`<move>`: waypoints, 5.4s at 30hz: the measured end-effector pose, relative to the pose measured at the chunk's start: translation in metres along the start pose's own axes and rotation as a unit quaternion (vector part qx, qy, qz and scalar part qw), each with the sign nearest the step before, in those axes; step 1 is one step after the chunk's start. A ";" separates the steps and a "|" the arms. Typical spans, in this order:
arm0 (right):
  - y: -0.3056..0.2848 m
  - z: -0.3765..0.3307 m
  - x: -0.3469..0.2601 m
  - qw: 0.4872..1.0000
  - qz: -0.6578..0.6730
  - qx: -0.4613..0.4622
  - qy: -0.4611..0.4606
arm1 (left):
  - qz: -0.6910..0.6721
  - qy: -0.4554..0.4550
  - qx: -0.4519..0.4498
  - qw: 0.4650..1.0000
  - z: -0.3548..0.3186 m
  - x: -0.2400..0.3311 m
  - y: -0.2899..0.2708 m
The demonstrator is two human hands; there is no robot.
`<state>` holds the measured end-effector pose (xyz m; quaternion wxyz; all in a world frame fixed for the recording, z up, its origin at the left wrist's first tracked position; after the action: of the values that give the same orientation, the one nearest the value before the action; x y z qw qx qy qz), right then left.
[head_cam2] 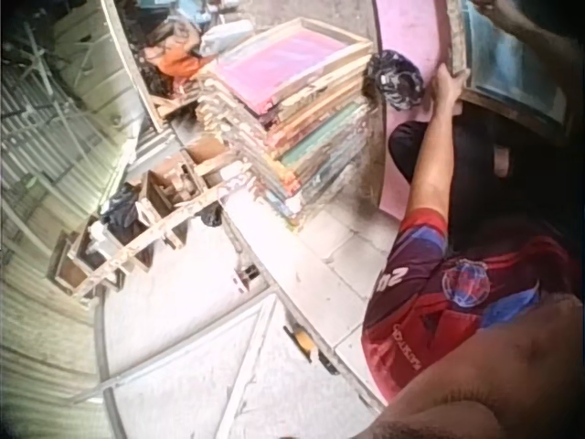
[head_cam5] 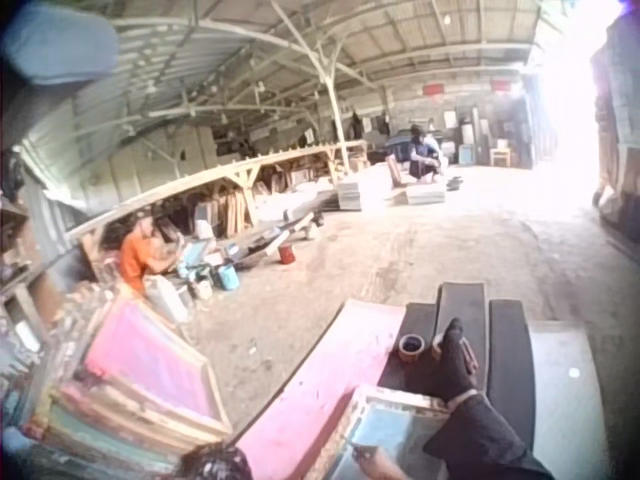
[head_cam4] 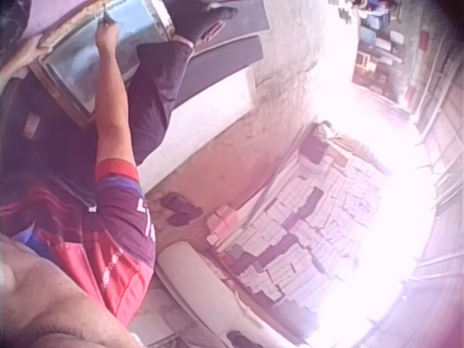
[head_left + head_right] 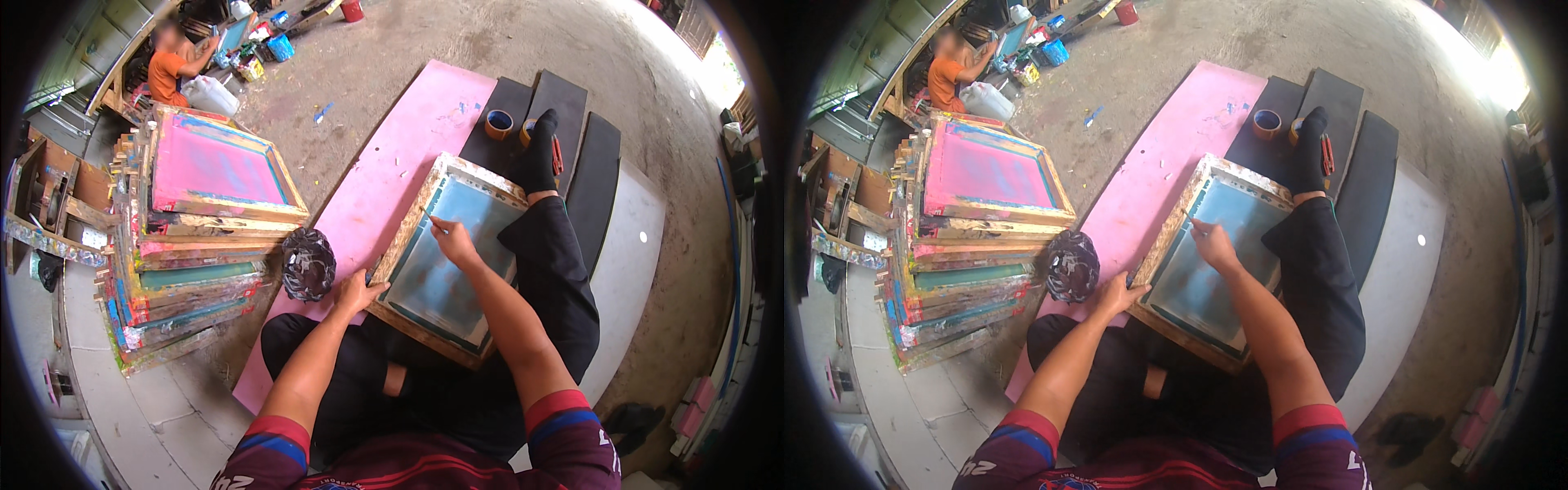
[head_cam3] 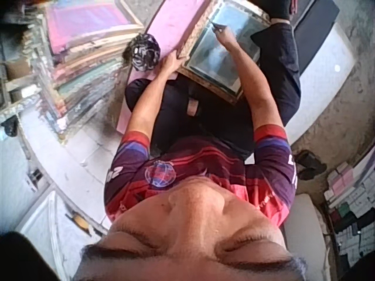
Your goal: The person sits on the floor and paints the inner surface of a wooden frame with a small brush. They repeatedly dip the brush into a small container and apply paint to the frame's interior, working methodically along the edges.
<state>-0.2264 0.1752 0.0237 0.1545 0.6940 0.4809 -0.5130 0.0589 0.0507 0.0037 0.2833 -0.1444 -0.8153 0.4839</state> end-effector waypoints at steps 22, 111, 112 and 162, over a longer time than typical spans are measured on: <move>-0.018 -0.014 -0.011 0.956 -0.246 0.112 -0.112 | -0.022 0.010 0.004 1.000 0.005 0.017 0.000; -0.002 -0.024 -0.016 0.969 -0.239 0.020 -0.051 | -0.016 0.011 -0.033 0.999 0.001 0.016 -0.010; -0.002 -0.020 -0.011 0.977 -0.203 0.027 -0.060 | -0.010 0.017 -0.023 1.000 0.003 0.015 -0.009; 0.016 -0.036 0.000 0.983 -0.157 0.072 -0.068 | -0.025 0.014 -0.037 0.999 0.000 0.021 -0.010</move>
<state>-0.1928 0.1935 0.0344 0.0541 0.5828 0.5342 -0.6100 0.0419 0.0562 0.0195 0.3012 -0.1409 -0.8320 0.4441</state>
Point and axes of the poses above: each hand's wrist, its own z-axis towards the middle knuckle, its own y-axis out of the palm, x = y × z, the point moved 2 cm from there along z, towards the middle knuckle, and after that the axes turned 7 degrees about z, right-handed, at the moved point
